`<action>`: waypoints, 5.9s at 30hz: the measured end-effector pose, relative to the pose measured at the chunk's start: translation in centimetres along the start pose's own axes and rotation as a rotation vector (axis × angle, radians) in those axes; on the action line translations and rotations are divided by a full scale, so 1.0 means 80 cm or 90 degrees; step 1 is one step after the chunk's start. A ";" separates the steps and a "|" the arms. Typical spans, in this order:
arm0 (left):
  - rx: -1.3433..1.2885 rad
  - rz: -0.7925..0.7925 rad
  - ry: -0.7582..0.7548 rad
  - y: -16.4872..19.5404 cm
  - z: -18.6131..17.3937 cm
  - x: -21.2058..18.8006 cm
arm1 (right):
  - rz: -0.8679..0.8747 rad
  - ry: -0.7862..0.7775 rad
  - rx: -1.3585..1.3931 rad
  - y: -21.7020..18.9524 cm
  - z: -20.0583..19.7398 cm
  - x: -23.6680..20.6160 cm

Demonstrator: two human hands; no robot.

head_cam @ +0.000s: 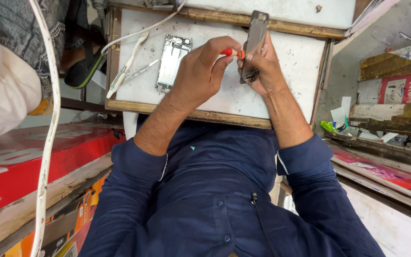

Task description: The person disassembles a smartphone, separating the screen from the chassis. They then use a small brush to clean the interior edges of the phone frame and the back of the screen assembly. The person handles the phone components and tools directly on a workbench.

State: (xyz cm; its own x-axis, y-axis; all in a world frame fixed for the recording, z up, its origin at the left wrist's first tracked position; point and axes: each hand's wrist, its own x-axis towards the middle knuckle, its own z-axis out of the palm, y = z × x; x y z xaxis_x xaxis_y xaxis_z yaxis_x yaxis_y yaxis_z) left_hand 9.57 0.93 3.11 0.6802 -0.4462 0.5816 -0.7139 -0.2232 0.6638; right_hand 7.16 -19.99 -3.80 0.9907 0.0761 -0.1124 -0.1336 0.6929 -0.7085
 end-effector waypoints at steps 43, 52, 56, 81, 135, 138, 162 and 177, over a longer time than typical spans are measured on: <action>-0.074 -0.044 0.059 -0.005 0.014 -0.013 | -0.019 0.012 -0.029 -0.004 0.021 0.001; -0.104 -0.079 0.090 -0.010 0.023 -0.022 | -0.007 0.033 -0.045 -0.003 0.016 0.003; -0.091 -0.072 0.114 -0.011 0.026 -0.025 | -0.011 0.020 -0.038 0.000 0.011 0.001; 0.110 -0.079 -0.104 -0.010 -0.056 -0.020 | -0.012 0.007 -0.157 -0.006 0.027 -0.003; 0.170 -0.141 -0.262 -0.021 -0.035 -0.030 | -0.018 -0.017 -0.285 -0.002 0.029 0.002; 0.200 -0.134 -0.274 -0.023 -0.035 -0.029 | -0.016 -0.022 -0.284 -0.001 0.028 0.001; 0.256 -0.169 -0.308 -0.022 -0.029 -0.037 | -0.030 0.058 -0.224 -0.010 0.030 0.004; 0.377 -0.135 -0.432 -0.021 -0.002 -0.044 | -0.126 0.171 -0.276 -0.027 0.013 0.003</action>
State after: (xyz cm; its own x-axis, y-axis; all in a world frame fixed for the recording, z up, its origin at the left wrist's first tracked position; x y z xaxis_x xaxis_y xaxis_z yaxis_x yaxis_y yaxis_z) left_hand 8.36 3.01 0.02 0.6971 -0.7153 -0.0491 -0.6810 -0.6819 0.2669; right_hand 7.69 -20.73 -1.60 0.9646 -0.2509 -0.0810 0.0014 0.3121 -0.9500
